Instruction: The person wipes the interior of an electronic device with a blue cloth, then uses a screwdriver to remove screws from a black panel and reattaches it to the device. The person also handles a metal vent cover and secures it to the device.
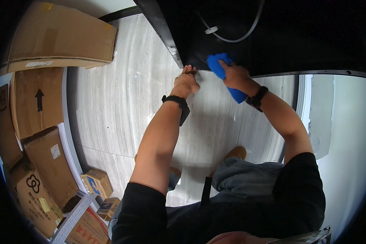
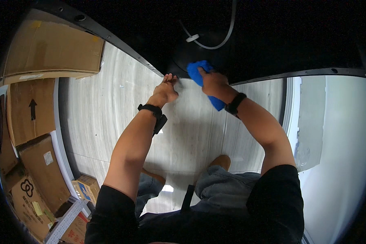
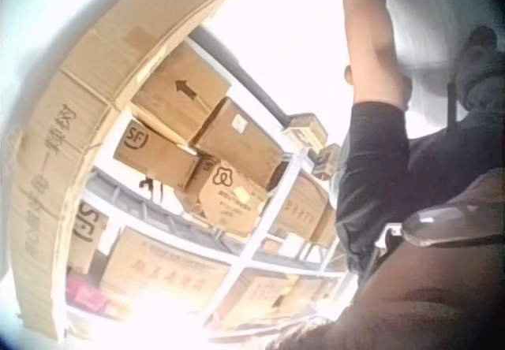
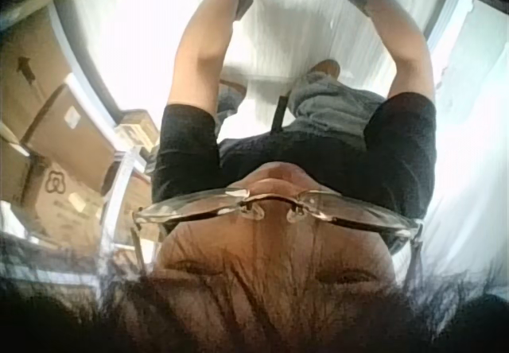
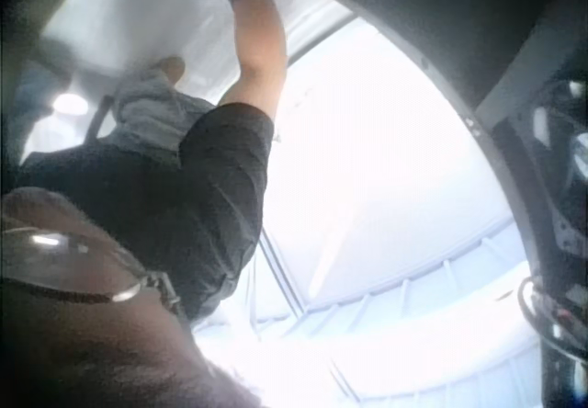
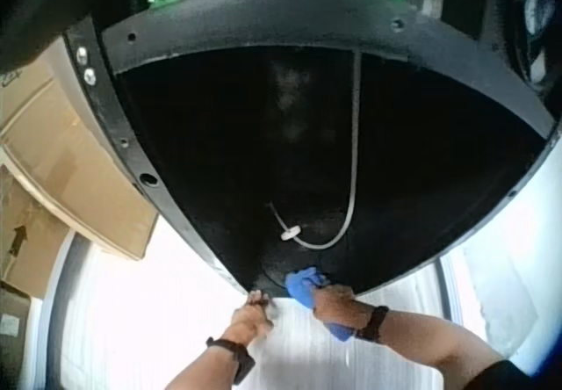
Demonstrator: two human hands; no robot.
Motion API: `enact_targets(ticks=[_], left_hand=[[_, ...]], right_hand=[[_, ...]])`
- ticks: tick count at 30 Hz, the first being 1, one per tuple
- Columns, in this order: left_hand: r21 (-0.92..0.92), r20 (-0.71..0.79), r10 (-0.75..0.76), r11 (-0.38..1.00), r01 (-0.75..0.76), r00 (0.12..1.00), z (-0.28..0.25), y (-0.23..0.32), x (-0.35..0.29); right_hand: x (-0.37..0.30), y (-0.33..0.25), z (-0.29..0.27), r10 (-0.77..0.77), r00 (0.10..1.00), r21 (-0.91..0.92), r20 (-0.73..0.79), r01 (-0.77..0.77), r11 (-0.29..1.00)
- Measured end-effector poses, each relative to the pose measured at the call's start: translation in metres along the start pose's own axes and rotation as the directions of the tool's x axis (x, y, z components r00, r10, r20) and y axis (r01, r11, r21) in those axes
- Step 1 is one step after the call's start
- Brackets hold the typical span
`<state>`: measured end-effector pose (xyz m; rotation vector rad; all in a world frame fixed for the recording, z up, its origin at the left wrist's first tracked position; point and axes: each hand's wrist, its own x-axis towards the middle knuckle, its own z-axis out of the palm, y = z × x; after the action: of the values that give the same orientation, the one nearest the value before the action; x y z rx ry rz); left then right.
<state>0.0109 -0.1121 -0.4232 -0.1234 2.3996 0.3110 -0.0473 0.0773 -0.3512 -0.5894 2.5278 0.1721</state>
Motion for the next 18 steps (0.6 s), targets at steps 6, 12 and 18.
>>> enact_targets(ticks=[6,12,18], left_hand=[[0.010,-0.033,0.039,0.999,-0.039,0.999,0.008,-0.004,0.006],[-0.116,-0.013,0.025,0.993,-0.027,1.000,-0.006,-0.003,-0.009],[-0.079,-0.037,0.048,0.996,-0.051,0.998,0.000,-0.001,-0.006]], right_hand=[[0.043,-0.062,-0.004,-0.167,0.964,0.215,-0.206,0.211,0.953],[0.077,-0.090,0.002,-0.142,0.947,0.143,-0.288,0.189,0.972],[0.147,-0.083,0.007,-0.032,0.938,0.014,-0.345,0.040,0.999]])
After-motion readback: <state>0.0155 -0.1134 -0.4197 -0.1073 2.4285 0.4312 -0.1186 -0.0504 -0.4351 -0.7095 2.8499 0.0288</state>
